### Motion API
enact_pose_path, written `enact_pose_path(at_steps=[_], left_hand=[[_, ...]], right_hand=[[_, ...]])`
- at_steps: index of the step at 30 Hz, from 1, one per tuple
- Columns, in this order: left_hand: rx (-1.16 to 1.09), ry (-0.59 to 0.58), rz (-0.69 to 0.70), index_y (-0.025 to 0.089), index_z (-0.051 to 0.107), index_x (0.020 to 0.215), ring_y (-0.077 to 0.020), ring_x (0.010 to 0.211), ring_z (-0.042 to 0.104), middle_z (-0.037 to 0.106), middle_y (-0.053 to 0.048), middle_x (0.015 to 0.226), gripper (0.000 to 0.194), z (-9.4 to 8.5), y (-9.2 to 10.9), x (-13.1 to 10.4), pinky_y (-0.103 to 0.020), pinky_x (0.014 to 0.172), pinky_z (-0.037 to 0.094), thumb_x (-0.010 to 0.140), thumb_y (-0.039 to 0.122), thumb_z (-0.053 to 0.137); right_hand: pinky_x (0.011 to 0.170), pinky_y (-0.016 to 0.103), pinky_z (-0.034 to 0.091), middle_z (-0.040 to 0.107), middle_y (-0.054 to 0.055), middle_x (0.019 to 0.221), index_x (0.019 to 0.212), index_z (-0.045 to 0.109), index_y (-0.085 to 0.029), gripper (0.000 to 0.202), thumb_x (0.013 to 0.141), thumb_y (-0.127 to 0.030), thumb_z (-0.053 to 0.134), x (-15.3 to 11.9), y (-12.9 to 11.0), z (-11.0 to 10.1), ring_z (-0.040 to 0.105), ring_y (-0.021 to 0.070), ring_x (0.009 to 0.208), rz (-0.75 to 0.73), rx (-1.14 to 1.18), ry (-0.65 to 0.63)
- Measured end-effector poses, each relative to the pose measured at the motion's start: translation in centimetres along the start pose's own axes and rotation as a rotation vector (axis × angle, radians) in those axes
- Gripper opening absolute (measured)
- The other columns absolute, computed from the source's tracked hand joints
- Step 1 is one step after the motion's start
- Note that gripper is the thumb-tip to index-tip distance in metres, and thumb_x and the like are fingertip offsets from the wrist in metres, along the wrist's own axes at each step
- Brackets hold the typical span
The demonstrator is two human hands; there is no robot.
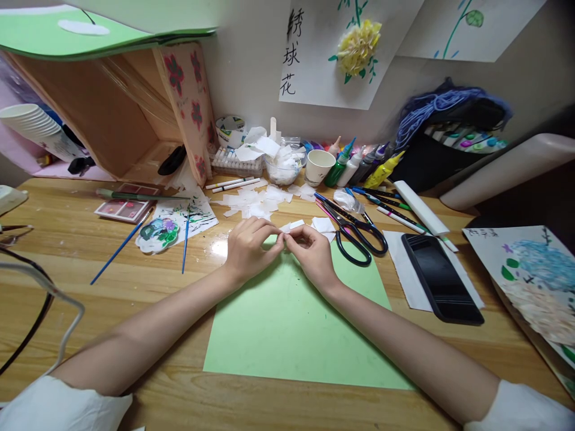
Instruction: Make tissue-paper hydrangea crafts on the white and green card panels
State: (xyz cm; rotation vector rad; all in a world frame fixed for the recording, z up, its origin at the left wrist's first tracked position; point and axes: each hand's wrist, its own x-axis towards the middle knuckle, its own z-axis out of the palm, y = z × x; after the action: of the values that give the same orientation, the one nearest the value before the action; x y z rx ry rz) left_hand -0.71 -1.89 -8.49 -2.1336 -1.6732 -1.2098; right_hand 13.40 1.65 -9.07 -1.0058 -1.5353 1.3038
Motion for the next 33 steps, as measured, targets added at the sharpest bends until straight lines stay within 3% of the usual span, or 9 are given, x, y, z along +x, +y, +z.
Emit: enact_pose_path(at_steps=[13, 17, 20, 22, 26, 33], left_hand=[[-0.176, -0.023, -0.463, 0.019, 0.053, 0.071, -0.0111, 0.061, 0.050, 0.057, 0.002, 0.070, 0.007, -0.24, -0.33, 0.98, -0.024, 0.060, 0.038, 0.077, 0.021, 0.054], [-0.229, -0.089, -0.470, 0.019, 0.052, 0.078, -0.0121, 0.066, 0.053, 0.059, 0.001, 0.077, 0.009, -0.51, -0.04, 1.00, -0.025, 0.062, 0.040, 0.082, 0.027, 0.051], [-0.224, -0.175, -0.385, 0.019, 0.053, 0.089, -0.0137, 0.074, 0.055, 0.060, -0.001, 0.088, 0.018, -0.70, 0.30, 0.95, -0.026, 0.067, 0.042, 0.082, 0.036, 0.053], [-0.186, -0.206, -0.327, 0.019, 0.053, 0.086, -0.0150, 0.077, 0.055, 0.059, -0.002, 0.086, 0.017, -0.67, 0.35, 0.91, -0.027, 0.069, 0.041, 0.082, 0.036, 0.053], [-0.151, -0.173, -0.339, 0.019, 0.049, 0.075, -0.0151, 0.073, 0.052, 0.056, -0.001, 0.075, 0.017, -0.37, -0.03, 0.81, -0.027, 0.066, 0.039, 0.087, 0.030, 0.046], [-0.235, -0.112, -0.447, 0.019, 0.049, 0.075, -0.0126, 0.066, 0.051, 0.055, 0.000, 0.072, 0.017, -0.05, -0.63, 0.85, -0.025, 0.059, 0.037, 0.087, 0.030, 0.048]], right_hand=[[0.058, 0.025, 0.043, 0.054, -0.001, 0.069, 0.071, 0.052, -0.018, 0.015, 0.077, -0.030, 0.059, 0.05, -0.06, -0.13, 0.051, 0.0114, 0.060, 0.019, 0.003, 0.002], [0.058, 0.025, 0.043, 0.053, -0.001, 0.069, 0.071, 0.051, -0.018, 0.014, 0.077, -0.029, 0.059, 0.04, -0.03, -0.10, 0.051, 0.0116, 0.060, 0.006, -0.005, -0.004], [0.060, 0.025, 0.042, 0.053, -0.002, 0.068, 0.071, 0.051, -0.018, 0.013, 0.077, -0.027, 0.058, -0.02, -0.10, -0.04, 0.051, 0.0119, 0.063, -0.038, -0.027, -0.017], [0.061, 0.025, 0.042, 0.052, -0.002, 0.068, 0.069, 0.051, -0.018, 0.013, 0.076, -0.027, 0.058, -0.07, -0.16, -0.02, 0.051, 0.0123, 0.065, -0.066, -0.052, -0.025], [0.062, 0.025, 0.043, 0.052, -0.002, 0.069, 0.069, 0.051, -0.019, 0.013, 0.076, -0.027, 0.058, -0.11, -0.16, -0.05, 0.051, 0.0127, 0.066, -0.074, -0.086, -0.023], [0.062, 0.025, 0.042, 0.053, -0.001, 0.069, 0.069, 0.051, -0.019, 0.014, 0.077, -0.028, 0.057, 0.05, 0.04, -0.12, 0.051, 0.0127, 0.065, -0.046, -0.087, -0.005]])
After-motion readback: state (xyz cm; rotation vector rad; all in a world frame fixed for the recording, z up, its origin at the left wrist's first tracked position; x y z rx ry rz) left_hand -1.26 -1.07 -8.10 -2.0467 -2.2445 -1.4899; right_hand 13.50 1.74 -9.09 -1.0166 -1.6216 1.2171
